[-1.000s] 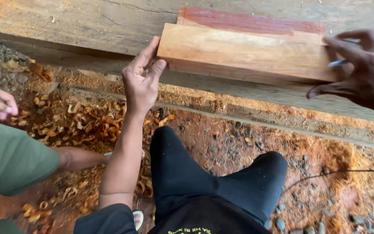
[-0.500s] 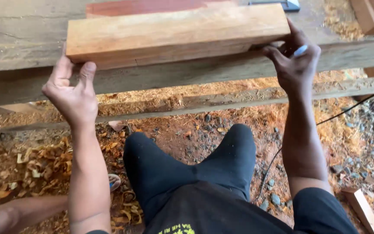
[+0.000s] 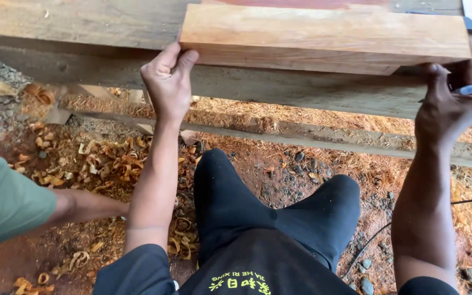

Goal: Measuring and marking wooden blocks for assembly using a square and pen

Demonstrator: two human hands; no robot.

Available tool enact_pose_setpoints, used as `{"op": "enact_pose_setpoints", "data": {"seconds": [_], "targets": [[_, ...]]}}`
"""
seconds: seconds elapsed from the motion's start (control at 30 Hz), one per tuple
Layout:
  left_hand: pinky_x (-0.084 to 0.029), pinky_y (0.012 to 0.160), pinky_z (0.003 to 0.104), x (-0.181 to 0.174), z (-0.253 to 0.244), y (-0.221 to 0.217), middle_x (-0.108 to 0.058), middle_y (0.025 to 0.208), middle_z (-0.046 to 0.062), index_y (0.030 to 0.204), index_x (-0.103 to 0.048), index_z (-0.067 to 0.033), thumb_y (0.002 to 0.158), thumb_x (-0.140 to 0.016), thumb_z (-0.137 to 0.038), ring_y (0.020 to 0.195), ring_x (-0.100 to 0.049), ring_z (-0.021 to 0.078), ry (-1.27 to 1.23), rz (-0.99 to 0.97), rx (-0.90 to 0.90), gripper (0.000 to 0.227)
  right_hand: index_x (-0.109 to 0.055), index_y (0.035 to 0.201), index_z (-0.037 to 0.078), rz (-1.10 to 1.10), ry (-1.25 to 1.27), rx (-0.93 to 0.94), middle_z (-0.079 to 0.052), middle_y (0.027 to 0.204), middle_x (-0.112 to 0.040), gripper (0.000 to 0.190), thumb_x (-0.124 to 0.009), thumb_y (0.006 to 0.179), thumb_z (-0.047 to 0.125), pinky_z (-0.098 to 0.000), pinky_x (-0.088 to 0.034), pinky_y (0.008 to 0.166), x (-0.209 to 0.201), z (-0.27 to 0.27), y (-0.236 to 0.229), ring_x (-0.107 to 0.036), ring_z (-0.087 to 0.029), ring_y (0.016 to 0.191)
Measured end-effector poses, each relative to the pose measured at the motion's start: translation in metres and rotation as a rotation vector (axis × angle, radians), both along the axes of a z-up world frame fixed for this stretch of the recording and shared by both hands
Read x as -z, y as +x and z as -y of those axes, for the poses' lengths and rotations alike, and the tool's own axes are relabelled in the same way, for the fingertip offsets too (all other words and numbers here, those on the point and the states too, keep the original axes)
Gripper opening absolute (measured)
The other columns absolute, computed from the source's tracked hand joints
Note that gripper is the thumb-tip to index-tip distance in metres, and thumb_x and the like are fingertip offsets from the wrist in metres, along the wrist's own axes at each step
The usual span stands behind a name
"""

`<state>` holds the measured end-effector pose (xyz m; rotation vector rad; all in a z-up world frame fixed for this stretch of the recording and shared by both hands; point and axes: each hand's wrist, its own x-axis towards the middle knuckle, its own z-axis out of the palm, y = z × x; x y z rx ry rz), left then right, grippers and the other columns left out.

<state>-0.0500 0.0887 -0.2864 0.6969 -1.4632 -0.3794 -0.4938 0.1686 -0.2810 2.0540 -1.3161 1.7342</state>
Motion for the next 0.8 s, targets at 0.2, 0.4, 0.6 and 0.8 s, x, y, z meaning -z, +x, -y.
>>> {"op": "enact_pose_setpoints", "data": {"seconds": [0.2, 0.4, 0.6, 0.8], "targets": [[-0.064, 0.075, 0.027, 0.004, 0.002, 0.001, -0.077, 0.102, 0.019, 0.116, -0.068, 0.0056, 0.098, -0.071, 0.000, 0.082, -0.077, 0.0238, 0.003, -0.038, 0.058, 0.019, -0.049, 0.150, -0.024, -0.019, -0.041, -0.077, -0.045, 0.122, -0.064, 0.033, -0.062, 0.119, -0.029, -0.0582, -0.063, 0.099, -0.001, 0.002, 0.004, -0.067, -0.052, 0.103], [-0.034, 0.052, 0.028, 0.000, 0.001, 0.005, -0.070, 0.075, 0.013, 0.100, -0.075, 0.0115, 0.107, -0.073, -0.011, 0.056, -0.050, 0.0162, -0.083, 0.124, -0.059, 0.023, -0.061, 0.101, -0.004, 0.403, 0.080, -0.122, -0.013, 0.099, -0.066, 0.017, -0.061, 0.106, -0.020, -0.0270, -0.057, 0.083, 0.008, 0.008, 0.004, -0.061, -0.017, 0.081], [-0.059, 0.073, 0.030, 0.010, 0.006, 0.010, -0.075, 0.093, 0.021, 0.112, -0.072, 0.0118, 0.106, -0.074, 0.006, 0.077, -0.072, 0.0255, -0.057, 0.044, 0.009, 0.009, -0.058, 0.139, -0.009, 0.274, 0.057, -0.105, -0.023, 0.107, -0.071, 0.035, -0.066, 0.108, -0.021, -0.0363, -0.065, 0.092, 0.000, 0.007, 0.010, -0.068, -0.027, 0.087], [-0.060, 0.069, 0.030, 0.011, 0.007, 0.008, -0.076, 0.093, 0.021, 0.113, -0.072, 0.0095, 0.106, -0.073, 0.003, 0.076, -0.073, 0.0259, -0.076, 0.028, 0.012, 0.010, -0.061, 0.134, -0.007, 0.358, 0.061, -0.122, -0.024, 0.114, -0.070, 0.035, -0.062, 0.104, -0.025, -0.0347, -0.063, 0.094, 0.004, 0.011, 0.009, -0.069, -0.028, 0.093]]}}
